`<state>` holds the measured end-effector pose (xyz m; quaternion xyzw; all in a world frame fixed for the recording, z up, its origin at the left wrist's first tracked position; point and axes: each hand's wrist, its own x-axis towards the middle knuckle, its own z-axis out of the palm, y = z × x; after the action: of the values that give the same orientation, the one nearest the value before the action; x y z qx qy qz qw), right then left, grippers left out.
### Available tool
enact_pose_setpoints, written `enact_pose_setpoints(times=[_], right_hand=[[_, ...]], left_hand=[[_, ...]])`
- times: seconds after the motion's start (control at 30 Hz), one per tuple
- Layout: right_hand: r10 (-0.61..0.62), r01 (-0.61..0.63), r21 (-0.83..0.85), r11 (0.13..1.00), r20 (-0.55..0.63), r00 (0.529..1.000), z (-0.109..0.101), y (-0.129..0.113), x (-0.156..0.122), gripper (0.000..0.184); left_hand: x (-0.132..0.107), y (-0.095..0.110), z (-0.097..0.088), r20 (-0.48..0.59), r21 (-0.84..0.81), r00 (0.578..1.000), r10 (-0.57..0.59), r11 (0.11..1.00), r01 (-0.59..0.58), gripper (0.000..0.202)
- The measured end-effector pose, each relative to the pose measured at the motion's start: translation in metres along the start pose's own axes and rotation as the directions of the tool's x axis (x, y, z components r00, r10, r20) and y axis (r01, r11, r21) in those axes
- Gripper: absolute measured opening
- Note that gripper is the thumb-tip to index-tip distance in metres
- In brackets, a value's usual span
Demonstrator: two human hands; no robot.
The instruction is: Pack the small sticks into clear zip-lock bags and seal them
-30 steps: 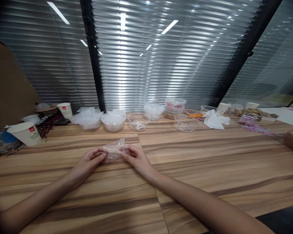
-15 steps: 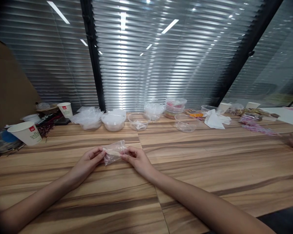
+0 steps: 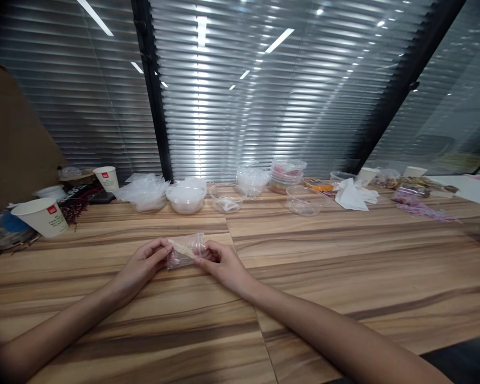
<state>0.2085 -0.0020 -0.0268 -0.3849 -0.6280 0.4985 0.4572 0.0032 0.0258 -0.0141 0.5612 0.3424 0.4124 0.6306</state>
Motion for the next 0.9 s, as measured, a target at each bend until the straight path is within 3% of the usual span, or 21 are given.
enact_pose_setpoints(times=[0.37,0.67,0.9], right_hand=[[0.032,-0.031,-0.077,0.997,0.012,0.999,-0.0028,-0.0009,-0.0019,0.018],[-0.024,0.024,-0.013,1.0,0.003,1.0,-0.0004,0.0042,-0.0008,0.029],[-0.038,0.036,-0.045,0.998,-0.037,0.999,0.0001,0.0049,-0.0014,0.021]], left_hand=[[-0.0005,-0.0031,-0.0007,-0.039,0.082,0.999,0.008,0.997,-0.005,0.024],[-0.0002,0.0012,0.0024,-0.039,-0.056,0.999,-0.025,0.998,0.023,0.022],[0.0013,-0.0024,-0.0009,-0.024,-0.11,1.0,-0.02,0.994,0.017,0.018]])
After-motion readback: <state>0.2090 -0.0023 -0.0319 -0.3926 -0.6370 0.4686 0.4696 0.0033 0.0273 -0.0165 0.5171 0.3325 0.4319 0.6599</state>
